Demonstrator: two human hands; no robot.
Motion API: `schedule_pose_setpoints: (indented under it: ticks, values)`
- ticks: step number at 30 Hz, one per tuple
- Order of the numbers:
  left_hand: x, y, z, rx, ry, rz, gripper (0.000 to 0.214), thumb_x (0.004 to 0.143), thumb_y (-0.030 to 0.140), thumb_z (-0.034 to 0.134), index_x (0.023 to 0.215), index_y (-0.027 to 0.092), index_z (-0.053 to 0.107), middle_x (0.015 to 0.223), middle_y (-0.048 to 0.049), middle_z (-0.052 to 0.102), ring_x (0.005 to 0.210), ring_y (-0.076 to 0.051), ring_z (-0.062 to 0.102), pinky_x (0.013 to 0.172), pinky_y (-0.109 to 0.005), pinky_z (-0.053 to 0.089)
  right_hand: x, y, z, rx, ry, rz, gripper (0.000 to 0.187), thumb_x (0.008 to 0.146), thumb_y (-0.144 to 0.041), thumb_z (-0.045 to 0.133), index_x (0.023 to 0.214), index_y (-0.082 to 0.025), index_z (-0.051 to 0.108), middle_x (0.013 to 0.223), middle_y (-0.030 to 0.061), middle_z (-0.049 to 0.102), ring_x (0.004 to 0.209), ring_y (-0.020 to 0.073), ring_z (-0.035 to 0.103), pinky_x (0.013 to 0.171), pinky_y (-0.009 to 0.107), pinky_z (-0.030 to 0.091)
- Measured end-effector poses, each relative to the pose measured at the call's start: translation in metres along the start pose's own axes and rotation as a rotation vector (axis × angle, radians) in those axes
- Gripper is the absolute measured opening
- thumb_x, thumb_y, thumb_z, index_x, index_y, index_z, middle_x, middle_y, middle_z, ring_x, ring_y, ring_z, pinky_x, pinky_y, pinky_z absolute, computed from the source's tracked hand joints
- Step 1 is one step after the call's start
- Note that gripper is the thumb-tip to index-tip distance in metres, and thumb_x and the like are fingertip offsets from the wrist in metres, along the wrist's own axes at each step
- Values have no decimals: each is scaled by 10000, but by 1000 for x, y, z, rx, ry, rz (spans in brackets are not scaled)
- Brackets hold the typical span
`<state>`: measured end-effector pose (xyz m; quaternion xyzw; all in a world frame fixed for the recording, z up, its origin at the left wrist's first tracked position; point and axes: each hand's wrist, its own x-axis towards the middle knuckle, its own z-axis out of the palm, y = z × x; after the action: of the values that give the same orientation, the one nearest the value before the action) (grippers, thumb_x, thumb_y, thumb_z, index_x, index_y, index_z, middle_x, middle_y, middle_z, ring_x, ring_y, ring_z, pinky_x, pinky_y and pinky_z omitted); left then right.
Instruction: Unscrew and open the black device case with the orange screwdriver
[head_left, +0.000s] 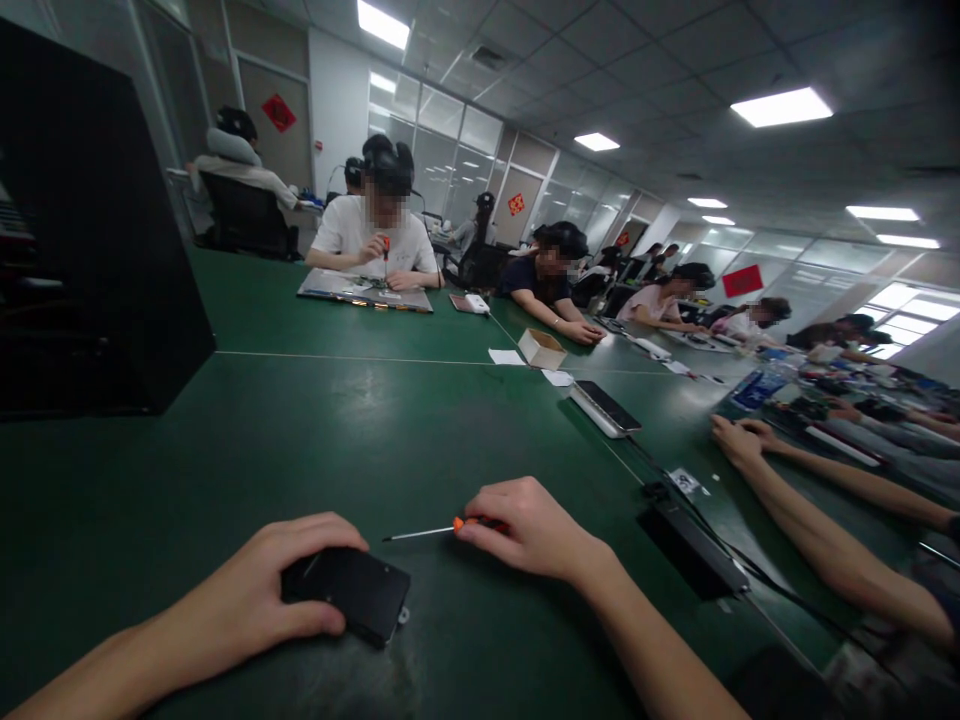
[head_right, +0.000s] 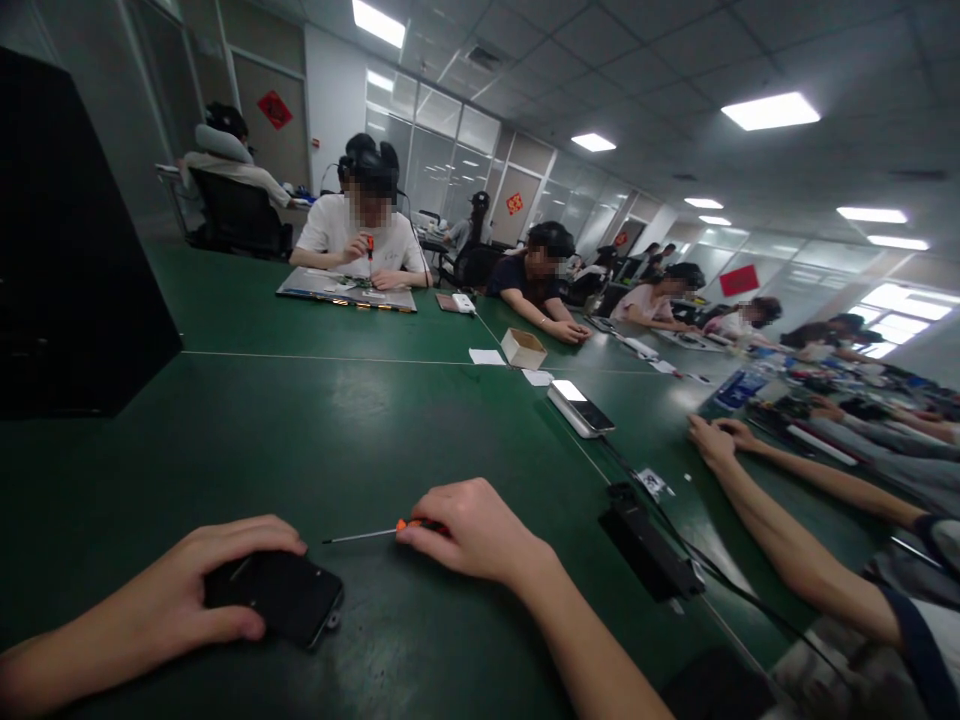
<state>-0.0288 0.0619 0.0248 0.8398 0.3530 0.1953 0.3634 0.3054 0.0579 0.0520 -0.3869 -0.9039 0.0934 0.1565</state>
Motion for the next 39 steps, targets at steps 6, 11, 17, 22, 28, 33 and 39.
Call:
schedule_pose_setpoints:
  ticks: [6,11,17,22,28,33,39]
  values:
    - [1,1,4,2,-57,34,457,810,492,798,1209,298,689,1184,-20,723,1057,-244,676,900,-276,487,0,-6,6,33,38,-70,357,1030,-428,506,898,-164,706,736,22,681,659,125,603,623,254,377]
    - [0,-1,7,-33,-63,37,469,810,533,791,1201,299,679,1167,-19,709,1043,-243,662,889,-292,467,0,-7,6,40,44,-99,349,1028,-412,502,881,-162,696,704,19,665,630,125,583,609,261,364]
    - [0,5,8,-65,-39,30,469,784,525,825,1169,294,690,1126,-14,697,1015,-236,651,871,-304,455,-4,-7,7,35,55,-89,320,1009,-419,535,878,-170,688,715,20,666,636,129,589,617,266,358]
    - [1,11,9,-98,-14,87,488,764,534,840,1139,251,710,1055,-29,707,934,-219,652,806,-298,457,-4,-9,13,15,39,-108,299,1019,-396,523,899,-173,681,725,26,661,646,134,586,618,273,359]
    - [0,12,9,-87,2,90,474,764,499,845,1137,235,717,1052,-39,705,937,-220,652,798,-300,458,-5,-8,11,49,79,-104,304,1026,-380,519,864,-170,669,693,21,635,632,129,582,606,267,376]
    - [0,10,10,-81,11,96,488,757,508,848,1132,225,718,1042,-45,708,919,-219,650,778,-298,455,-2,-8,19,58,77,-99,334,1041,-403,493,872,-173,668,694,24,633,633,131,585,597,262,386]
    - [1,8,11,-86,27,133,479,759,489,856,1128,214,721,1037,-41,720,934,-216,661,800,-298,454,-2,-3,15,-6,47,-177,387,1062,-420,457,882,-163,684,692,27,627,627,130,560,582,272,357]
